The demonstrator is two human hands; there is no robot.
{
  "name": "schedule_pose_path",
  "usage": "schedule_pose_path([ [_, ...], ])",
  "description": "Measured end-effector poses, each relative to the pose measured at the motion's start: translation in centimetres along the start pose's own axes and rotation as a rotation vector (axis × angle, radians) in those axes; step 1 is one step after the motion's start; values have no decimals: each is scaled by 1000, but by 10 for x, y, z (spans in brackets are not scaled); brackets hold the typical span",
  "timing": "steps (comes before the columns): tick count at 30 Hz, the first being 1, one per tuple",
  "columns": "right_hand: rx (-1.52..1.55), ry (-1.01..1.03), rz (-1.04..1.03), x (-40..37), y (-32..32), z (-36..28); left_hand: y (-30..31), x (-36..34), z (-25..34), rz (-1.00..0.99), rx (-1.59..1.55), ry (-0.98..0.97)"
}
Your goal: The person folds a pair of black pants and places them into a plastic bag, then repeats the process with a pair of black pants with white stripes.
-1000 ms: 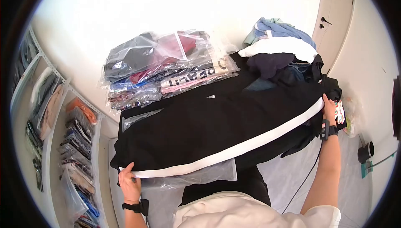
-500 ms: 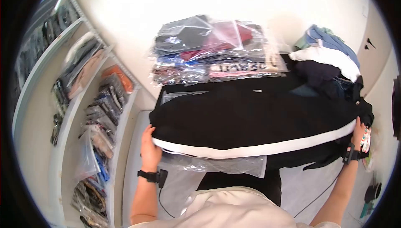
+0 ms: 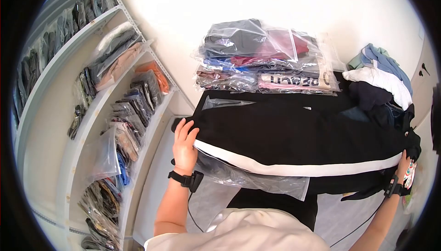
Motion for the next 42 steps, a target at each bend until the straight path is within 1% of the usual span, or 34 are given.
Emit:
schedule_pose_path([
  [2, -40, 19, 28, -1, 2, 2, 14, 3, 14, 52, 86, -135],
  [4, -28, 23, -4, 8, -1, 13, 25, -5, 21, 23, 230, -212],
  [5, -12, 24, -35, 10, -5, 20, 21, -16, 12, -15, 273, -222],
  [6, -16, 22, -41, 9, -5, 21, 14, -31, 1, -72, 244, -191],
  [8, -73, 24, 7, 10, -4, 19, -10, -63, -22, -339, 215, -73],
  [9, -69, 23, 5, 10, -6, 20, -12, -74, -23, -421, 273, -10],
  [10, -79, 17, 15, 10, -6, 22, -11, -75, -26, -421, 276, -9],
  [12, -100, 17, 38, 11, -4, 19, 4, -72, -28, -313, 160, 100],
  [13, -116, 5, 87, 11, -5, 19, 13, -59, -20, -242, 117, 133],
  [14, -117, 13, 92, 14, -11, 18, 17, -48, -10, -238, 110, 139],
  [16, 8, -2, -24, 9, -9, 14, 15, -28, 11, -142, -49, 139],
  [17, 26, -3, -44, 5, -3, 12, 4, -24, 18, -145, -124, 99],
  [18, 44, -7, -61, -7, -1, -1, -11, -22, 27, -154, -169, 78],
  [20, -15, 84, 145, -27, 11, -20, -50, -29, 48, -351, -197, -10],
  [21, 66, 69, 123, -38, 15, -29, -80, -52, 37, -507, -157, -33],
  [22, 153, 59, 97, -49, 18, -41, -87, -55, 36, -496, -175, 27],
  [23, 184, -8, 51, -59, 23, -50, -87, -54, 36, -497, -201, 41],
  [24, 278, -34, 39, -60, 24, -50, -83, -53, 35, -500, -223, 60],
  [26, 372, 7, -71, -56, 25, -68, -80, -52, 37, -485, -272, 73],
  [27, 459, 126, -24, -64, 26, -96, -74, -48, 38, -445, -366, 128],
  [28, 574, 212, 2, -88, 32, -146, -68, -43, 38, -406, -456, 184],
  [29, 616, 251, -19, -104, 29, -182, -62, -38, 45, -359, -516, 183],
  [30, 662, 288, -42, -121, 24, -215, -64, -37, 48, -358, -510, 190],
  [32, 705, 325, -151, -172, 6, -281, -78, -40, 48, -357, -1089, 493],
  [33, 710, 367, -254, -204, -6, -313, -85, -41, 56, -382, -1245, 572],
  [34, 715, 410, -356, -241, -16, -345, -96, -40, 61, -431, -1339, 556],
  [35, 730, 422, -485, -289, -21, -380, -105, -41, 69, -443, -1472, 730],
  [36, 717, 581, -610, -327, -34, -398, -114, -43, 77, -448, -1602, 906],
  [37, 664, 803, -838, -373, -39, -421, -119, -42, 77, -435, -1593, 906],
  [38, 598, 1028, -1062, -415, -41, -435, -135, -49, 76, -447, -1764, 1076],
  [39, 545, 1165, -1175, -440, -43, -437, -152, -58, 72, -454, -1934, 1246],
  [40, 487, 1303, -1283, -461, -45, -436, -159, -61, 61, -383, -1908, 1183],
  [41, 424, 1326, -1255, -460, -54, -428, -167, -69, 52, -301, -2045, 1299],
  [42, 434, 1211, -1237, -447, -63, -422, -164, -67, 53, -209, -2182, 1414],
])
Point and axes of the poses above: each hand's wrist, its own x-axis towards the middle knuckle, its own y-axis out of the back of the hand, z = x × y, the point moved 7 cm from there along x, towards the middle knuckle, and after that the axes turned 7 degrees about -x, right-handed, at the moved point
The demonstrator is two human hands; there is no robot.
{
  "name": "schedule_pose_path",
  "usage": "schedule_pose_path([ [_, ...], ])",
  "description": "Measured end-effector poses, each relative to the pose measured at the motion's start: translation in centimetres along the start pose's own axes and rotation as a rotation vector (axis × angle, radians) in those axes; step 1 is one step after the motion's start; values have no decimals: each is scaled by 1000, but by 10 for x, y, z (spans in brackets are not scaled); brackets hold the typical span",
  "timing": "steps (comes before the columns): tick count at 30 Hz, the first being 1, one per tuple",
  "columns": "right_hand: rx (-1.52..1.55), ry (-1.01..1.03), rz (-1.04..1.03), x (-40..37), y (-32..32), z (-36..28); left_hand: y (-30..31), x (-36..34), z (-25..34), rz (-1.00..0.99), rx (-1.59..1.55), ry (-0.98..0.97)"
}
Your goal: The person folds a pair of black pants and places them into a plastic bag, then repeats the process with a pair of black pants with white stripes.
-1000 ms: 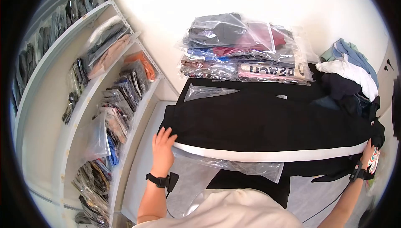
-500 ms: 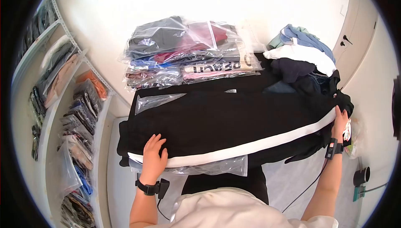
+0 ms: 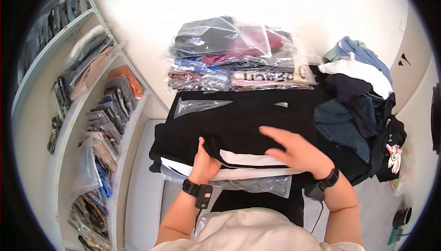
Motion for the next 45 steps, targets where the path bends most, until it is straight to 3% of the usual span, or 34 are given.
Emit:
schedule_pose_path([
  [1, -54, -74, 94, -7, 9, 20, -14, -6, 3, -95, -28, -5],
  [4, -60, -382, 356, -47, 34, 101, -15, -16, 10, -37, -59, -33],
  [8, 162, -492, 632, -122, 45, 200, -24, -19, 19, 1, -57, -67],
  [10, 540, -608, 763, -126, 52, 197, -3, -6, 26, 8, 347, -157],
  [11, 544, -610, 743, -128, 50, 205, -12, -14, 27, 181, 331, -191],
  [12, 545, -610, 728, -131, 48, 214, -6, -7, 29, 112, 416, -241],
  [16, 305, -588, 627, -121, 46, 203, -18, -11, 49, 175, 382, -318],
  [18, 317, -582, 611, -120, 46, 202, -37, -29, 86, 110, 752, -666],
  [20, 318, -587, 600, -120, 43, 202, -71, -69, 123, 124, 1537, -1160],
  [21, 316, -584, 596, -120, 43, 201, -56, -65, 140, 136, 580, -838],
  [22, 311, -582, 594, -119, 44, 200, -50, -72, 154, 105, 408, -857],
  [24, 305, -590, 595, -116, 45, 197, -7, -80, 181, 316, 687, -902],
  [25, 302, -594, 593, -117, 45, 195, 14, -86, 191, 456, 1072, -1010],
  [26, 291, -604, 604, -118, 46, 196, 20, -94, 195, 604, 1567, -897],
  [28, 308, -607, 586, -118, 43, 199, 39, -103, 192, 792, 1884, -971],
  [30, 279, -616, 592, -117, 43, 200, 63, -104, 194, 718, 1394, -862],
  [31, 274, -620, 570, -115, 41, 199, 66, -103, 193, 708, 1331, -732],
  [34, 298, -629, 436, -103, 28, 184, 78, -98, 201, 669, 1311, -674],
  [41, 397, -770, 298, -68, -12, 152, 78, -95, 211, 787, 1470, -425],
  [44, 359, -839, 328, -62, -14, 156, 55, -97, 204, 716, 1462, -406],
  [45, 296, -824, 242, -57, -17, 155, 98, -88, 222, 787, 1454, -699],
])
Point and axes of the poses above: each hand's wrist, its own x-axis towards the middle knuckle, its own y-axis out of the back of the hand, z = x × y, the point moved 7 cm from there along x, towards the middle knuckle, and after that the axes turned 7 degrees about -x, right-handed, at the moved point
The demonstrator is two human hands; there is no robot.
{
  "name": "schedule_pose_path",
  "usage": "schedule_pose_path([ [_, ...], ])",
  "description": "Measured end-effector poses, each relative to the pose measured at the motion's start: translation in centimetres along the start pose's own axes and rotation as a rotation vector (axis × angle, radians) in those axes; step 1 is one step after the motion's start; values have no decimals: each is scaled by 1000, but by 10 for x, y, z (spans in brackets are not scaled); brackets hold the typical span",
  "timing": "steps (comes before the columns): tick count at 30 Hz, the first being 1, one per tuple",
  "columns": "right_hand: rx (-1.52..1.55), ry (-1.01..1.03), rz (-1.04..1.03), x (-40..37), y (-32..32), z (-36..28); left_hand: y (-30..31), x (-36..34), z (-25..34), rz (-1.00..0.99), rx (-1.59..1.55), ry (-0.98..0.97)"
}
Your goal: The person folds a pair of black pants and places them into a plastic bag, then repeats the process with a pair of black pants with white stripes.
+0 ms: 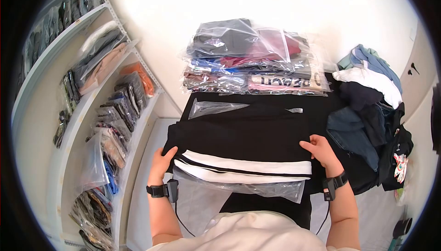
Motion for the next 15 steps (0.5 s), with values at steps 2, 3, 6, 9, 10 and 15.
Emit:
schedule_pose_path([
  [2, -209, 75, -28, 7, -4, 2, 2, -10, 36, -70, -25, -39],
  [3, -206, 73, -20, 8, -5, 1, 1, -15, 55, -130, -48, -71],
  [6, 230, 234, -28, -1, -19, -35, 2, -14, 80, -74, -70, -218],
  [9, 463, 249, -99, -7, -20, -60, 2, -22, 119, -42, -156, -320],
  [10, 527, 261, -113, -8, -17, -63, 3, -27, 134, -55, -314, -327],
  [15, 430, 425, 137, -32, 63, -74, 0, -66, 187, -208, -765, -356],
])
Point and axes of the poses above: each hand's wrist, its own x-axis towards the middle knuckle, its own y-axis out of the back of the hand, z = x × y, the point moved 7 cm from there along x, towards the middle knuckle, and after that the axes turned 7 degrees about -x, right-handed, at the moved point
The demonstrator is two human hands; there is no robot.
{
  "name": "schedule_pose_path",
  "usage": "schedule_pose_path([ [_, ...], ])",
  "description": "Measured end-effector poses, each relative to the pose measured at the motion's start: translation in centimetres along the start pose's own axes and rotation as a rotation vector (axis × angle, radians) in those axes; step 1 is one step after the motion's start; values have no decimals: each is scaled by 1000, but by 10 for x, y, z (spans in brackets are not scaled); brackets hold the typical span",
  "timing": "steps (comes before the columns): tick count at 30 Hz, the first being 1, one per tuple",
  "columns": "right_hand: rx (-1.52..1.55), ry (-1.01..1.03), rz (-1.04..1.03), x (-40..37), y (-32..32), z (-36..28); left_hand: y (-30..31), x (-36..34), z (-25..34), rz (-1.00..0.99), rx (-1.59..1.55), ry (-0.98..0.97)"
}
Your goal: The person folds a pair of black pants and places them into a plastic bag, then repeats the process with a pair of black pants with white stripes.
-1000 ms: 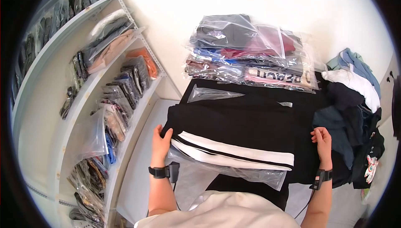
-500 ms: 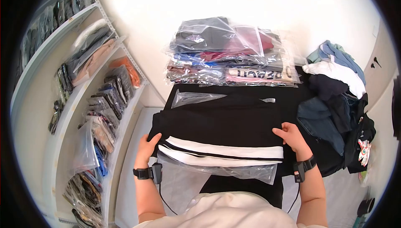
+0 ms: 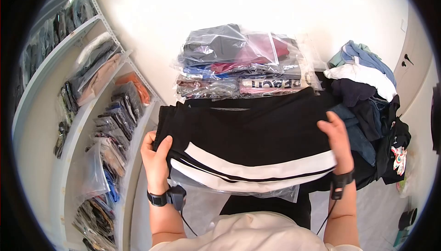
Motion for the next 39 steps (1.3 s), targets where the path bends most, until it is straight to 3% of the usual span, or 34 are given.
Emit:
schedule_pose_path([
  [2, 242, -92, 64, -16, 13, -50, -25, -19, 1, -12, -80, 76],
  [4, 348, -189, 508, -40, 50, -56, -51, -41, -17, -49, -44, 197],
  [5, 463, -154, 330, -43, 45, -69, -61, -51, -36, -144, 82, 194],
  [6, 470, -183, 363, -46, 55, -66, -69, -60, -64, -239, 207, 189],
  [8, 294, -324, 630, -58, 75, -50, -77, -85, -116, -364, 336, 367],
  [10, -12, -241, 381, -44, 97, -15, -77, -94, -139, -399, 334, 391],
  [12, 104, -286, 319, -43, 73, -9, -74, -95, -136, -331, 201, 371],
  [14, 149, -196, 249, -33, 52, -5, -75, -95, -128, -325, 172, 400],
  [16, 188, -219, 261, -30, -3, -41, -81, -97, -116, -305, 86, 423],
  [20, -36, -74, -117, -19, -105, -52, -82, -100, -120, -420, 104, 400],
  [22, -124, -110, -481, -33, -166, -35, -83, -101, -123, -438, 69, 428],
  [24, -390, 222, -722, -55, -198, -16, -78, -102, -131, -440, -6, 494],
  [26, -549, 329, -833, -75, -201, -2, -72, -101, -139, -442, -88, 554],
  [27, -623, 220, -907, -79, -198, -11, -66, -102, -144, -395, -100, 631],
  [28, -623, 212, -904, -81, -194, -9, -63, -104, -148, -352, -111, 713],
  [30, -656, 342, -770, -83, -176, -15, -70, -101, -131, -375, -59, 705],
  [32, -672, 321, -718, -85, -160, -17, -81, -100, -123, -401, -12, 686],
  [34, -694, 355, -551, -84, -138, -18, -90, -99, -118, -440, 198, 483],
  [36, -703, 278, -366, -83, -114, -7, -93, -96, -119, -451, 238, 428],
  [39, -702, 98, -131, -84, -81, 19, -91, -97, -130, -454, 97, 524],
])
Point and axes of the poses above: each hand's wrist, its own x-axis towards the middle knuckle, its own y-axis out of the back of the hand, z = x × y, the point moved 7 cm from there along x, towards the middle knuckle, and after that the axes turned 7 degrees about -x, right-handed, at the moved point
